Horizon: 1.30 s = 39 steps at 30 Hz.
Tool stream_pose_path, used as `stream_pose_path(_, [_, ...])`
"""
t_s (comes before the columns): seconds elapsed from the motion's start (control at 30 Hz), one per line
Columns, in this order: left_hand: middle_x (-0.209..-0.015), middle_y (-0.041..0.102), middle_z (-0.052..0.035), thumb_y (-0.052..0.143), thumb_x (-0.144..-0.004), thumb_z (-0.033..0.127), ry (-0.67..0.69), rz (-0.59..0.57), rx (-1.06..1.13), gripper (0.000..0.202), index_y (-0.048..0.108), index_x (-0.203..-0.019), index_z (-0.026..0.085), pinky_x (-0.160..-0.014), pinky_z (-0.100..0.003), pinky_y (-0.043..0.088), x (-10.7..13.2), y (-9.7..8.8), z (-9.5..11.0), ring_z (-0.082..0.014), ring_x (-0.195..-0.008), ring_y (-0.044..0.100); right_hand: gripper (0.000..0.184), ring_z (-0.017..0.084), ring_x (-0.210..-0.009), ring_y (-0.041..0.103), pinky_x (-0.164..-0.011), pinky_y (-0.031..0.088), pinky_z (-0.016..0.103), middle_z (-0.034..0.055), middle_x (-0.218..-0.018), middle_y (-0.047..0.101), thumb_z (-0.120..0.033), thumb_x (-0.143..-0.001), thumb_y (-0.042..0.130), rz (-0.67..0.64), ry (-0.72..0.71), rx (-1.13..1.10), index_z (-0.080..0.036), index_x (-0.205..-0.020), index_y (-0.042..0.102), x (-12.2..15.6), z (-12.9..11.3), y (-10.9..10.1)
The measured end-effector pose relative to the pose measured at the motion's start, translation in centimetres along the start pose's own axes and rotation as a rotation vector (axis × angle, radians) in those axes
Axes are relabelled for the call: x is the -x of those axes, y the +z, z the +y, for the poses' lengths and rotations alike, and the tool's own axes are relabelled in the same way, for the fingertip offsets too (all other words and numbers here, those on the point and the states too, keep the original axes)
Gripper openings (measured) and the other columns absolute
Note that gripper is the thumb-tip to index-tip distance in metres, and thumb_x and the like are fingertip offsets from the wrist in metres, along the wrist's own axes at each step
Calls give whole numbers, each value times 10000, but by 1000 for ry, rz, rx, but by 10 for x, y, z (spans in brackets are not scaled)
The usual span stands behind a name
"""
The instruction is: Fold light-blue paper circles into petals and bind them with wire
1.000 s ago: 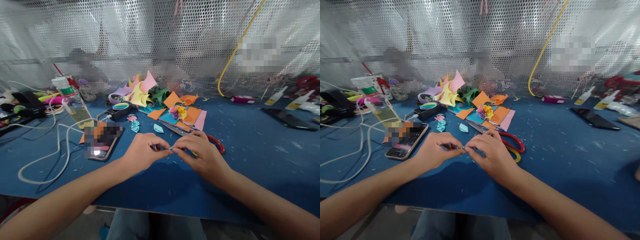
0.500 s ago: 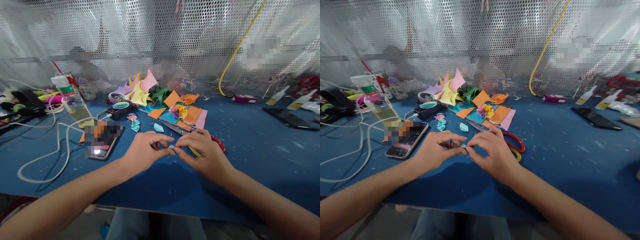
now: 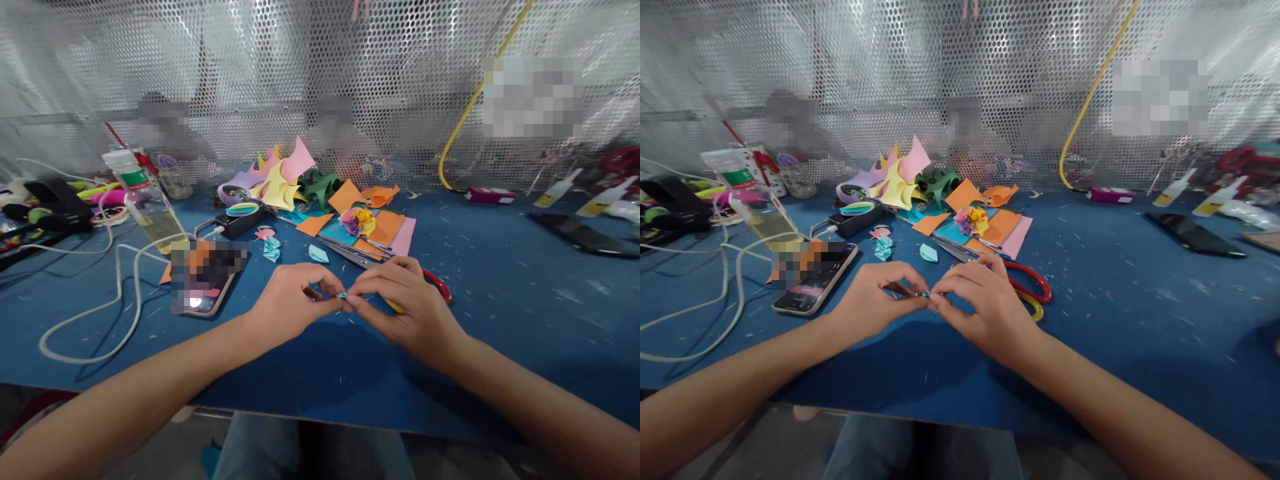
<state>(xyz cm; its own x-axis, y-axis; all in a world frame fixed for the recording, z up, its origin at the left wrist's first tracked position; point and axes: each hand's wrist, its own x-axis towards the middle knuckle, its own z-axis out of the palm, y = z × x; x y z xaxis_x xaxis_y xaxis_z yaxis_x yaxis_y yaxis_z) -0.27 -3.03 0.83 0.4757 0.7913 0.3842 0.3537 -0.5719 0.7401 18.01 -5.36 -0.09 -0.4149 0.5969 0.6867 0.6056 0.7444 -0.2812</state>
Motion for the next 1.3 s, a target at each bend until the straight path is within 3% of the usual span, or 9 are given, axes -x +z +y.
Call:
stream_pose_path(0.07, [-737,667,-5,691,-689,210,25,37,25,87,663,-755,161,-624,-197,525,-1,0,-2,-105,-684,608,42,157,-792,592,-805,349,363,-17,-791,654,-195,-800,562,22,37,-7,-233,-807,578,0,2,-2])
stream_pose_path(0.2, [-798,685,-12,692,-691,170,63,91,22,107,683,-798,172,-662,-199,538,-4,-3,-6,-102,-704,624,226,186,-942,563,-823,427,370,50,-961,613,-122,-824,415,28,154,-114,-227,-957,565,1,7,-4])
stream_pose_path(0.43, [-824,688,-8,631,-750,133,133,74,10,154,688,-869,212,-640,-189,528,-9,-7,-17,-98,-739,633,227,163,-841,604,-772,497,332,38,-918,642,-111,-795,450,-80,276,-201,-214,-954,575,1,13,4])
stream_pose_path(0.93, [-861,704,-4,593,-776,152,40,-13,-38,186,678,-927,221,-624,-193,494,-12,-9,-21,-106,-770,633,102,133,-710,592,-675,491,269,14,-785,639,-179,-757,597,-103,186,-190,-194,-857,582,1,14,12])
stream_pose_path(1.3, [-840,713,0,589,-767,149,-63,-19,78,194,684,-923,213,-538,-172,472,-11,-8,-16,-93,-674,627,50,127,-673,592,-644,481,258,9,-733,641,-184,-756,627,-6,84,-115,-193,-797,599,0,8,7])
